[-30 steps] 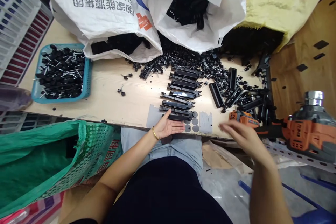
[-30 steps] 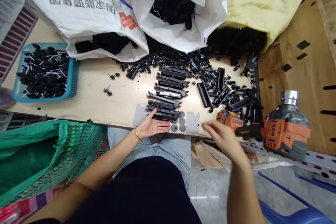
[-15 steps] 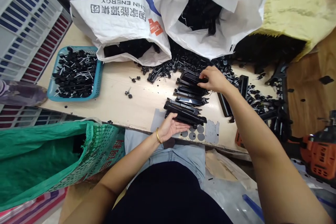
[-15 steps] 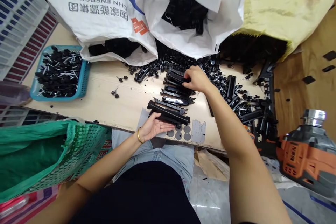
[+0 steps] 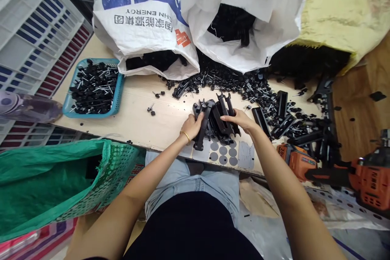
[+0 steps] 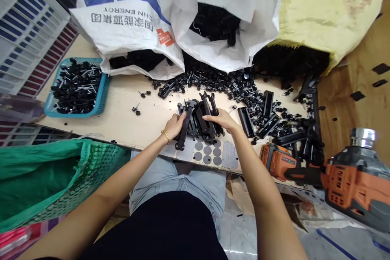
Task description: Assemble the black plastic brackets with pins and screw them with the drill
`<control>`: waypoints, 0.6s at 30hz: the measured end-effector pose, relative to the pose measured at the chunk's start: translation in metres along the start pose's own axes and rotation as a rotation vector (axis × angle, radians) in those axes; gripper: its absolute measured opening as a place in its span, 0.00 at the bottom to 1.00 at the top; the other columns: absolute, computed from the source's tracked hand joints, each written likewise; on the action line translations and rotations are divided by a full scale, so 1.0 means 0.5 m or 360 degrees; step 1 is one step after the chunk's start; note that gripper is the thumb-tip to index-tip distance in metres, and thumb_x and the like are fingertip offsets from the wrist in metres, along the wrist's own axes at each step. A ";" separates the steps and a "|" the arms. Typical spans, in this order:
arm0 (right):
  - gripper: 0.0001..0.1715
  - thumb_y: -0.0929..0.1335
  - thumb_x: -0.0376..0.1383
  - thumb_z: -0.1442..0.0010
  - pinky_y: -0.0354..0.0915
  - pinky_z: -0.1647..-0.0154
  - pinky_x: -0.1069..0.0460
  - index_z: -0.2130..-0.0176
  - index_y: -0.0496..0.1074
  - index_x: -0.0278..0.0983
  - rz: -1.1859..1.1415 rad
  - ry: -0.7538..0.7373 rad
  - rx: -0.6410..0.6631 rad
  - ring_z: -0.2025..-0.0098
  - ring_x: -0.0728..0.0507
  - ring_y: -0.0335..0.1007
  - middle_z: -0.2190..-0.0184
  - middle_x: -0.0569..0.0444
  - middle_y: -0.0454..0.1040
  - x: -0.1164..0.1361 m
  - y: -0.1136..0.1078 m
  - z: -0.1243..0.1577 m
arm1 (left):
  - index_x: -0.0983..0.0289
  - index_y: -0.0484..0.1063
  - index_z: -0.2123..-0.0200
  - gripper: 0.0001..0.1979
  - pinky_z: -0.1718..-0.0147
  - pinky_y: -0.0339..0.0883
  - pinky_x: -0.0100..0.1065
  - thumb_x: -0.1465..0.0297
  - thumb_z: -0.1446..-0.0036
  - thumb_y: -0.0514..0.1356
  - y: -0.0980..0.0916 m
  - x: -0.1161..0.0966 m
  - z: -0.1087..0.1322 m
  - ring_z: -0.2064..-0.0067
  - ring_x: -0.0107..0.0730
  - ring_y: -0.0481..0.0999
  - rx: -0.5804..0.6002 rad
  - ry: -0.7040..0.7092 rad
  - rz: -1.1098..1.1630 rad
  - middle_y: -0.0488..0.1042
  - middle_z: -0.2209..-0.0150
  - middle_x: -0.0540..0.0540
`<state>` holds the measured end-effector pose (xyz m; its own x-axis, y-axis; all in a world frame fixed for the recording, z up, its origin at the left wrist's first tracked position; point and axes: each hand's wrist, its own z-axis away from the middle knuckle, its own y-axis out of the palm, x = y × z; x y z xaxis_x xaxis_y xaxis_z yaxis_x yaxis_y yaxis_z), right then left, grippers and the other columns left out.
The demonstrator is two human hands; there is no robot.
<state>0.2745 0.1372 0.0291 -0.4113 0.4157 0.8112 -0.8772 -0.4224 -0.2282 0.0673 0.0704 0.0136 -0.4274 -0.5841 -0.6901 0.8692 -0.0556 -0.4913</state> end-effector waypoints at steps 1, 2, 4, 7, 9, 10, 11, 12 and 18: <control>0.32 0.78 0.46 0.63 0.70 0.61 0.50 0.60 0.72 0.34 -0.0095 -0.0015 -0.0105 0.64 0.45 0.73 0.63 0.51 0.77 -0.006 0.012 0.014 | 0.65 0.65 0.63 0.23 0.50 0.63 0.41 0.49 0.39 0.49 0.001 -0.005 -0.004 0.46 0.50 0.71 -0.0037 0.0055 -0.0096 0.72 0.54 0.68; 0.32 0.78 0.46 0.63 0.70 0.62 0.50 0.60 0.72 0.34 -0.0205 -0.0015 -0.0198 0.65 0.45 0.73 0.64 0.52 0.77 -0.010 0.022 0.028 | 0.64 0.65 0.64 0.22 0.48 0.61 0.41 0.50 0.39 0.49 0.003 -0.010 -0.004 0.44 0.50 0.68 -0.0069 0.0077 -0.0124 0.71 0.53 0.68; 0.31 0.78 0.46 0.64 0.70 0.65 0.51 0.62 0.70 0.35 -0.0430 0.0010 -0.0295 0.68 0.46 0.73 0.67 0.53 0.77 -0.015 0.038 0.054 | 0.65 0.65 0.64 0.20 0.47 0.60 0.40 0.52 0.39 0.51 0.009 -0.019 0.005 0.43 0.48 0.68 -0.0097 0.0058 -0.0019 0.71 0.53 0.67; 0.30 0.77 0.47 0.64 0.71 0.67 0.51 0.62 0.70 0.37 -0.0687 0.0055 -0.0156 0.69 0.45 0.74 0.69 0.54 0.77 -0.024 0.053 0.089 | 0.65 0.62 0.59 0.20 0.51 0.64 0.37 0.53 0.41 0.54 0.024 -0.031 0.032 0.49 0.43 0.72 0.0043 -0.0016 0.0506 0.73 0.55 0.64; 0.32 0.76 0.50 0.63 0.71 0.68 0.50 0.61 0.70 0.38 -0.0788 0.0054 -0.0095 0.69 0.43 0.75 0.69 0.53 0.77 -0.034 0.066 0.109 | 0.64 0.60 0.53 0.22 0.54 0.67 0.34 0.55 0.43 0.57 0.038 -0.034 0.050 0.52 0.38 0.75 0.0178 -0.0030 0.0924 0.73 0.53 0.61; 0.33 0.75 0.52 0.62 0.72 0.68 0.49 0.59 0.70 0.38 -0.0815 0.0035 -0.0106 0.68 0.42 0.75 0.67 0.52 0.77 -0.040 0.075 0.118 | 0.64 0.59 0.51 0.22 0.55 0.67 0.33 0.57 0.43 0.58 0.046 -0.034 0.058 0.53 0.36 0.75 0.0239 -0.0005 0.1086 0.73 0.53 0.60; 0.33 0.73 0.53 0.60 0.72 0.67 0.48 0.58 0.69 0.39 -0.0825 -0.0001 -0.0149 0.66 0.41 0.76 0.66 0.50 0.77 -0.047 0.087 0.127 | 0.63 0.59 0.50 0.22 0.55 0.67 0.33 0.60 0.43 0.58 0.052 -0.031 0.065 0.53 0.35 0.75 0.0296 0.0038 0.1196 0.73 0.52 0.59; 0.33 0.72 0.54 0.58 0.72 0.67 0.48 0.56 0.69 0.39 -0.0819 -0.0048 -0.0209 0.64 0.40 0.76 0.63 0.49 0.77 -0.054 0.101 0.135 | 0.63 0.61 0.50 0.20 0.55 0.67 0.33 0.61 0.43 0.58 0.056 -0.026 0.071 0.54 0.35 0.75 0.0353 0.0085 0.1257 0.73 0.53 0.59; 0.39 0.69 0.51 0.50 0.71 0.53 0.46 0.41 0.57 0.46 -0.0630 -0.0312 -0.0228 0.48 0.40 0.71 0.45 0.49 0.69 -0.035 0.233 0.181 | 0.61 0.69 0.53 0.15 0.49 0.65 0.37 0.63 0.42 0.57 -0.017 0.058 0.146 0.51 0.38 0.74 0.0108 0.0115 0.1472 0.76 0.54 0.55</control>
<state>0.2018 0.0081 0.0370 0.0046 0.3567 0.9342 -0.9883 -0.1407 0.0586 0.0655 -0.0054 0.0365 0.4302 -0.3680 -0.8244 0.8837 0.3582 0.3013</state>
